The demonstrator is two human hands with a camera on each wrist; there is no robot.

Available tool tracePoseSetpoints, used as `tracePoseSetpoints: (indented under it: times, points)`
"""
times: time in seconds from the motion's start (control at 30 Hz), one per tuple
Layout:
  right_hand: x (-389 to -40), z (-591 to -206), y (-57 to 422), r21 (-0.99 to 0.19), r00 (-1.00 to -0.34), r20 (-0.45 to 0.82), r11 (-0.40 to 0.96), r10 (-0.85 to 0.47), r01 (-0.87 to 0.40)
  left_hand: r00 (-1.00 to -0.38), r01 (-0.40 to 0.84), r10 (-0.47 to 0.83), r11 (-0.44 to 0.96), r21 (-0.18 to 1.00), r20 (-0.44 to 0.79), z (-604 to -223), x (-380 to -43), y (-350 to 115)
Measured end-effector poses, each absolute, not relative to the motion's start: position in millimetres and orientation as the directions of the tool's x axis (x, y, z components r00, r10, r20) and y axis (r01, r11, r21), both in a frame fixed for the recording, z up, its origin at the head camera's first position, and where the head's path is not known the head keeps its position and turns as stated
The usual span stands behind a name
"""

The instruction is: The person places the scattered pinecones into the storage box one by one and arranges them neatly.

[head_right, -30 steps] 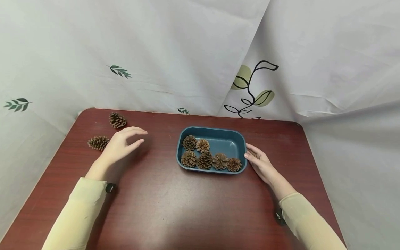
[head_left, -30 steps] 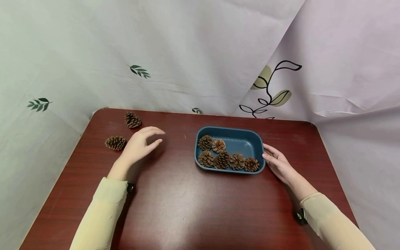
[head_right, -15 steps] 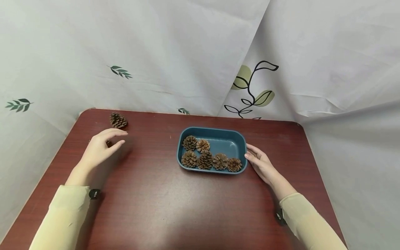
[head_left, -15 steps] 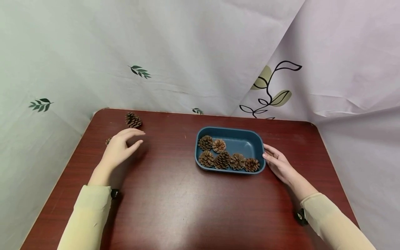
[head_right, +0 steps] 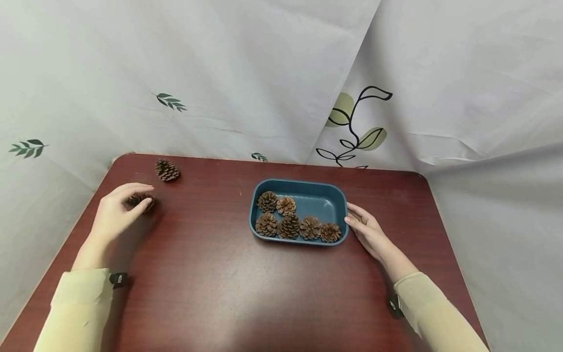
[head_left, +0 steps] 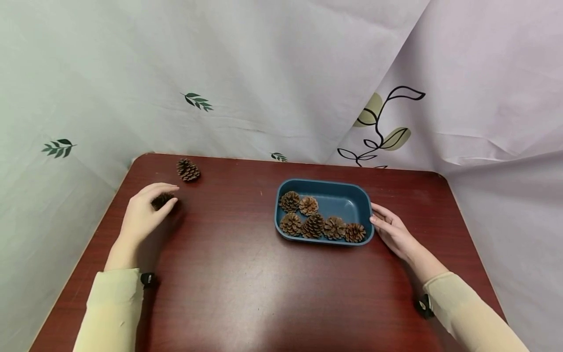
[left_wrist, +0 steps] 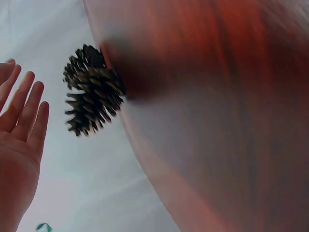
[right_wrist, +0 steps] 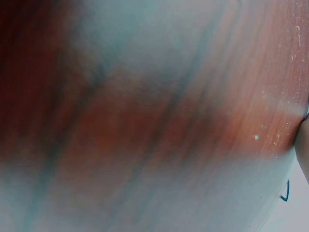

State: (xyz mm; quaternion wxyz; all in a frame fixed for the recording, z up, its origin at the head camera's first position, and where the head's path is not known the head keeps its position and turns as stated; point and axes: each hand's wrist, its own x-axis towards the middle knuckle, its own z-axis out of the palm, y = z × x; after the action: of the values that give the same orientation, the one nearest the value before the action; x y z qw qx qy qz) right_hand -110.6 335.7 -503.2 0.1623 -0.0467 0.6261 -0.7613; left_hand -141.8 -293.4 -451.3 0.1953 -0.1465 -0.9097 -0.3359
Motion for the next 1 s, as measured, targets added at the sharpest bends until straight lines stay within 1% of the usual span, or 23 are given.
tracePoseSetpoints:
  times: [0.17,0.4,0.57,0.8,0.9,1.0]
  points:
    - [-110,-502,335,-0.969,-0.943,-0.139,-0.155,-0.302,0.192,-0.891,0.359,0.089,0.739,0.57,0.445,-454,-139,-303]
    - [-109,-503,335,-0.968,-0.945,-0.136,-0.162,-0.298,0.19,-0.899,0.33,0.066,0.753,0.57,0.434,-461,-140,-317]
    - [-108,-502,335,-0.968,-0.948,-0.132,-0.167,-0.289,0.186,-0.914,0.291,0.025,0.738,0.609,0.405,-466,-143,-329]
    - [-108,-501,333,-0.968,-0.947,-0.136,-0.165,-0.292,0.19,-0.966,0.167,-0.061,0.594,0.787,0.251,-471,-140,-345]
    - [-109,-501,333,-0.968,-0.948,-0.139,-0.161,-0.286,0.19,-0.982,0.099,-0.074,0.578,0.81,0.172,-472,-139,-350]
    - [-110,-501,334,-0.969,-0.946,-0.141,-0.156,-0.293,0.192,-0.992,0.057,-0.064,0.55,0.833,0.11,-471,-137,-354]
